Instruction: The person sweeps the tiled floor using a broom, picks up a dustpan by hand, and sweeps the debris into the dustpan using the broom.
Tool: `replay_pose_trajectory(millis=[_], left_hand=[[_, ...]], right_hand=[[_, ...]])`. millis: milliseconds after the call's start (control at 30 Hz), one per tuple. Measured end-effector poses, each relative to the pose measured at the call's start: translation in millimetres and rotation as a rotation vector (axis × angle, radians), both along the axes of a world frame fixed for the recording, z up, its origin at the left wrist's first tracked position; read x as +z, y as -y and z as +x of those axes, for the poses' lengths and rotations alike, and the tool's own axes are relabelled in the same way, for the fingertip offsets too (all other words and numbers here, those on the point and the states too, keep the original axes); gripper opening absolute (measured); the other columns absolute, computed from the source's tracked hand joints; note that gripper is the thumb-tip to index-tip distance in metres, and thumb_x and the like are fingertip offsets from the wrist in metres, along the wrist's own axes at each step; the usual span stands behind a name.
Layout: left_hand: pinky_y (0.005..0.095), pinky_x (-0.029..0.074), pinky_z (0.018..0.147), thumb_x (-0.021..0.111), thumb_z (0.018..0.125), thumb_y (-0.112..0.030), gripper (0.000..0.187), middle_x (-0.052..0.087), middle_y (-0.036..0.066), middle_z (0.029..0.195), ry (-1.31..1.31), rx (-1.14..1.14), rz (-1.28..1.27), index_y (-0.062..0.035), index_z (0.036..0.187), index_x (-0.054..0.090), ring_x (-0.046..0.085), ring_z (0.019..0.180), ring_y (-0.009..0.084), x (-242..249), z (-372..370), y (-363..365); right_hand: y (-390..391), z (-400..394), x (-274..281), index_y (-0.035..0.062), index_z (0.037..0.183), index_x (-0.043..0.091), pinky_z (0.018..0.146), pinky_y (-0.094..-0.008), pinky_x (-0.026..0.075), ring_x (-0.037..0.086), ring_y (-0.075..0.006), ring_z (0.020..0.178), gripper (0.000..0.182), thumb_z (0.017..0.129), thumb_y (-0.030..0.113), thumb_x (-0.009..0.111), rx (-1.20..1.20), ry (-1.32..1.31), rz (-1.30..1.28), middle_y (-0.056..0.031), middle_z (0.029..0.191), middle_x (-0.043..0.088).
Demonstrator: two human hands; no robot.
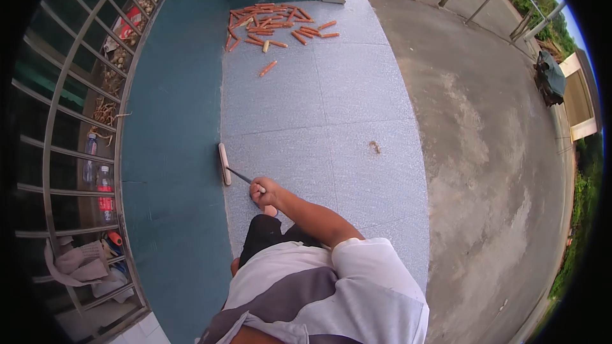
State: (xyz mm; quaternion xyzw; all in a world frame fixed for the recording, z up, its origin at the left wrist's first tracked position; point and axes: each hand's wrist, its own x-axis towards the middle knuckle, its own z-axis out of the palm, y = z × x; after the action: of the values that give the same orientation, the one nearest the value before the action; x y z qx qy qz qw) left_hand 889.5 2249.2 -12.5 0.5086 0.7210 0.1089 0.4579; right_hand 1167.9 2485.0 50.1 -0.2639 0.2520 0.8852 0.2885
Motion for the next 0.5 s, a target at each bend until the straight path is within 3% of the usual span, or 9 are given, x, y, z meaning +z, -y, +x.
replay_pose_trajectory(millis=[167,233,300,500], left_hand=[[0.0366,0.039,0.057,0.049,0.071,-0.023,0.021,0.055,0.017,0.067,0.009,-0.101,0.029,-0.0025,0.068,0.055,0.054,0.064,0.0261,-18,-29,-24],[0.0366,0.039,0.057,0.049,0.071,-0.023,0.021,0.055,0.017,0.067,0.028,-0.143,0.043,-0.0025,0.068,0.055,0.054,0.064,0.0261,-31,-36,-36],[0.0365,0.039,0.057,0.049,0.071,-0.022,0.021,0.055,0.017,0.067,0.047,-0.181,0.064,-0.0025,0.068,0.055,0.054,0.064,0.026,-43,-45,-51],[0.0364,0.039,0.057,0.049,0.07,-0.022,0.02,0.054,0.017,0.066,0.078,-0.244,0.094,-0.0028,0.067,0.054,0.054,0.064,0.0254,-42,-64,-113]], right_hand=[[-28,24,-43,0.0052,0.062,0.036,0.031,-0.0151,0.024,0.033,-0.0028,0.033,0.014,0.075,0.007,0.036,-0.134,-0.098,-0.123,0.0036,0.045,0.036],[-25,57,-34,-0.0018,0.073,0.039,0.03,-0.0149,0.023,0.032,-0.0026,0.032,0.01,0.076,0.008,0.037,-0.142,-0.087,-0.195,0.0035,0.045,0.035],[-14,100,-22,-0.0081,0.084,0.037,0.03,-0.0149,0.023,0.032,-0.0027,0.032,0.018,0.076,0.009,0.036,-0.136,-0.027,-0.252,0.0032,0.045,0.035],[45,201,28,-0.0082,0.086,0.038,0.029,-0.0161,0.024,0.033,-0.0034,0.033,0.021,0.077,0.01,0.034,-0.346,0.193,-0.287,0.0027,0.046,0.035]])
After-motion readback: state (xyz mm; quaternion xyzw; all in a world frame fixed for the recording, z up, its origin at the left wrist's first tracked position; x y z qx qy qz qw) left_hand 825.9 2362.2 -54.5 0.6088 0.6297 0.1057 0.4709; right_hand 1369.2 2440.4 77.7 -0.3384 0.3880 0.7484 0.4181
